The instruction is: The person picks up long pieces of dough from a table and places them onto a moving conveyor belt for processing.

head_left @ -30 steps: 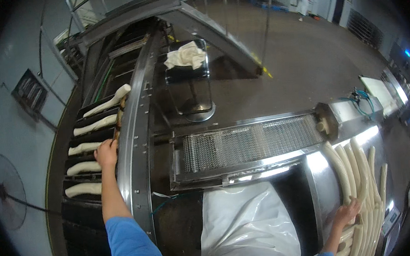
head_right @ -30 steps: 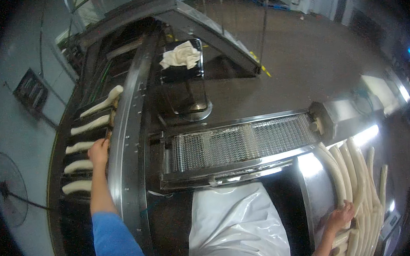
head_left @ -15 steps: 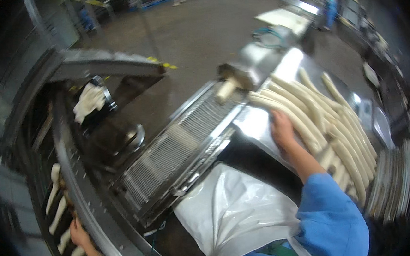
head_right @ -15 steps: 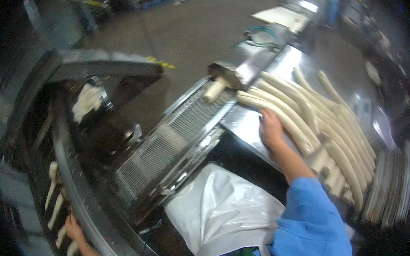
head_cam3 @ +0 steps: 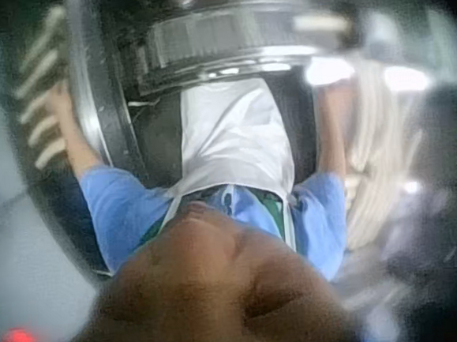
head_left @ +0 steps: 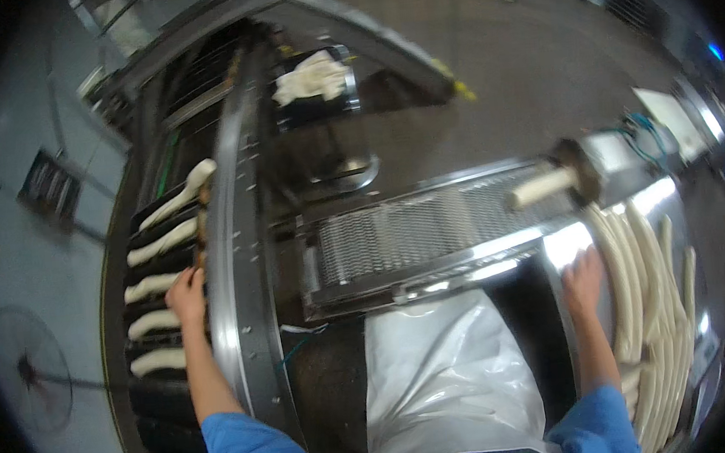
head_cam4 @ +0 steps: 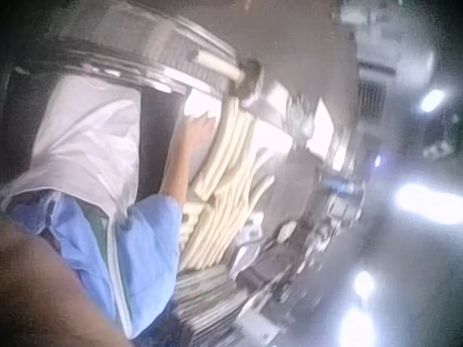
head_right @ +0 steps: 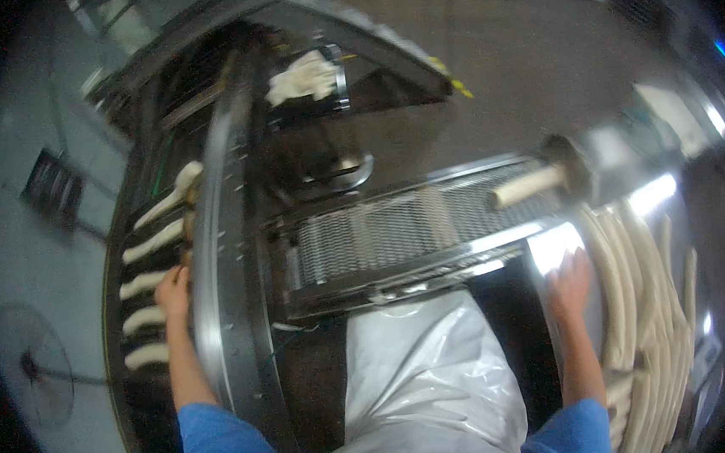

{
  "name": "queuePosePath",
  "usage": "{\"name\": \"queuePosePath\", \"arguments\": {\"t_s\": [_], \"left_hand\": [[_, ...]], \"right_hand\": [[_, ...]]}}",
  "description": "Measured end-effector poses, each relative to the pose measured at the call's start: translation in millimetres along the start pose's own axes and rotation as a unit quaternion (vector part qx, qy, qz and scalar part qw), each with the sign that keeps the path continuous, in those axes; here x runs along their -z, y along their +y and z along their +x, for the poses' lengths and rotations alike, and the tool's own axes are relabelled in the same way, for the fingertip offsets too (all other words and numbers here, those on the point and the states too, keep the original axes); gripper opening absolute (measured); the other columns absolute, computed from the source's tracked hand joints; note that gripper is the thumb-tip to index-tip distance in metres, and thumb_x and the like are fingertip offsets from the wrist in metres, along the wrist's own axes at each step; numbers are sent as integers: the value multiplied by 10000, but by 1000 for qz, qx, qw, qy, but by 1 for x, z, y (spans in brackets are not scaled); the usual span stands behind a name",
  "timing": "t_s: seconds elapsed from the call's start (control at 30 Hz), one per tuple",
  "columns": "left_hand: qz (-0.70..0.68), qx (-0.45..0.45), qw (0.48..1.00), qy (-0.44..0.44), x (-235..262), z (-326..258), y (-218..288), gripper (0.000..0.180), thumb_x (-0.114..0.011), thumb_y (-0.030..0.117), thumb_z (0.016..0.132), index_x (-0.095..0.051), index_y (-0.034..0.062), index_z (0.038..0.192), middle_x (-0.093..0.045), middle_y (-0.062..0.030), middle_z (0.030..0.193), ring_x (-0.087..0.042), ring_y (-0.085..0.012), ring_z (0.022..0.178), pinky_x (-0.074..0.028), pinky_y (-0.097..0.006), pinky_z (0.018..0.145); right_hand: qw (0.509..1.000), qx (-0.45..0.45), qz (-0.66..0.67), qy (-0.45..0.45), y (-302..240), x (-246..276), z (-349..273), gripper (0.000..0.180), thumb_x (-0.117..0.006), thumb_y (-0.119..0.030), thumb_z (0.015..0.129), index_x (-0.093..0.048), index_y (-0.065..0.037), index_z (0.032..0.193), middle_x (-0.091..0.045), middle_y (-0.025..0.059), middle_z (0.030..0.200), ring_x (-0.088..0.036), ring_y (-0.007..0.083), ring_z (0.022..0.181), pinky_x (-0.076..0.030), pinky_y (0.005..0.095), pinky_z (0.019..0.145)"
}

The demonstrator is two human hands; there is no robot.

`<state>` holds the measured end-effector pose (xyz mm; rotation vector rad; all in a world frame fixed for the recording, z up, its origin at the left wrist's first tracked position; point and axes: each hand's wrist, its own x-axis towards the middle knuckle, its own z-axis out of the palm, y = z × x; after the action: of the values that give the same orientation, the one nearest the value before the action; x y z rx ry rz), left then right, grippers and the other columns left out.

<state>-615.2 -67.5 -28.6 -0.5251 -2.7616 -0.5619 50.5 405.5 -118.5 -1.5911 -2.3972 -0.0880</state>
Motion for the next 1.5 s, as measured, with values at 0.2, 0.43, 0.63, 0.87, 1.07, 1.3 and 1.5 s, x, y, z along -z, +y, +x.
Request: {"name": "queuePosePath", "arguments": {"t_s": [0.2, 0.43, 0.63, 0.87, 1.07, 1.3, 1.5], "left_hand": [[-6, 47, 998, -43, 25, -47, -8, 394, -647, 391, 938, -733, 70, 1148, -667, -92, 1284, -580, -291, 1213, -243, -505, 1161], [-2, 34, 999, -28, 44, -90, -9, 358, -663, 345, 931, -732, 64, 1142, -669, -90, 1279, -572, -280, 1224, -233, -494, 1167], [-40, 52, 997, -36, 68, -128, -23, 367, -700, 339, 913, -729, 35, 1115, -665, -110, 1279, -550, -283, 1251, -216, -484, 1170], [-197, 171, 965, 41, 86, -140, -33, 317, -651, 228, 974, -686, 14, 1205, -677, -101, 1241, -582, -191, 1198, -404, -344, 1046], [-515, 212, 821, 128, 82, -84, 8, 458, -634, 89, 960, -527, -18, 1393, -547, -166, 1407, -500, -243, 1332, -372, -328, 1121], [-458, 416, 779, 104, 41, 2, 4, 1045, -767, 226, 842, -66, -28, 1573, -188, -257, 1606, -294, -376, 1452, -317, -482, 1145], [-461, 440, 756, 151, 35, 12, 15, 1065, -751, 168, 828, -7, -39, 1561, -211, -287, 1581, -409, -389, 1377, -384, -466, 1105]], "right_hand": [[999, 28, -37, -21, -8, -3, 14, 621, -482, -328, 955, -396, -28, 1493, -353, 276, 1538, -327, 409, 1431, -231, 524, 1182], [983, 139, 109, 54, -43, -61, 74, 564, -498, -235, 1006, -340, -45, 1513, -335, 250, 1542, -281, 454, 1441, -244, 555, 1183], [961, 273, 54, 5, -188, -38, 115, 566, -599, -8, 817, -499, -91, 1368, -488, 180, 1411, -384, 388, 1377, -280, 555, 1163], [939, 323, 112, -27, -211, -40, 124, 306, -669, -27, 752, -614, -61, 1051, -634, 151, 1054, -590, 359, 1003, -437, 509, 911], [709, -19, 702, -66, -126, 13, 95, 526, -677, 67, 782, -561, -39, 1284, -629, 92, 1076, -620, 228, 1032, -532, 337, 862], [934, -225, 245, 129, 177, 11, -64, 625, -724, -253, 839, -516, -29, 1384, -528, 244, 1329, -569, 369, 1169, -474, 456, 986], [954, -94, -263, 111, 176, 59, -173, 912, -482, -778, 870, -488, -66, 1439, -495, 274, 1392, -426, 485, 1324, -374, 612, 1026]]}}
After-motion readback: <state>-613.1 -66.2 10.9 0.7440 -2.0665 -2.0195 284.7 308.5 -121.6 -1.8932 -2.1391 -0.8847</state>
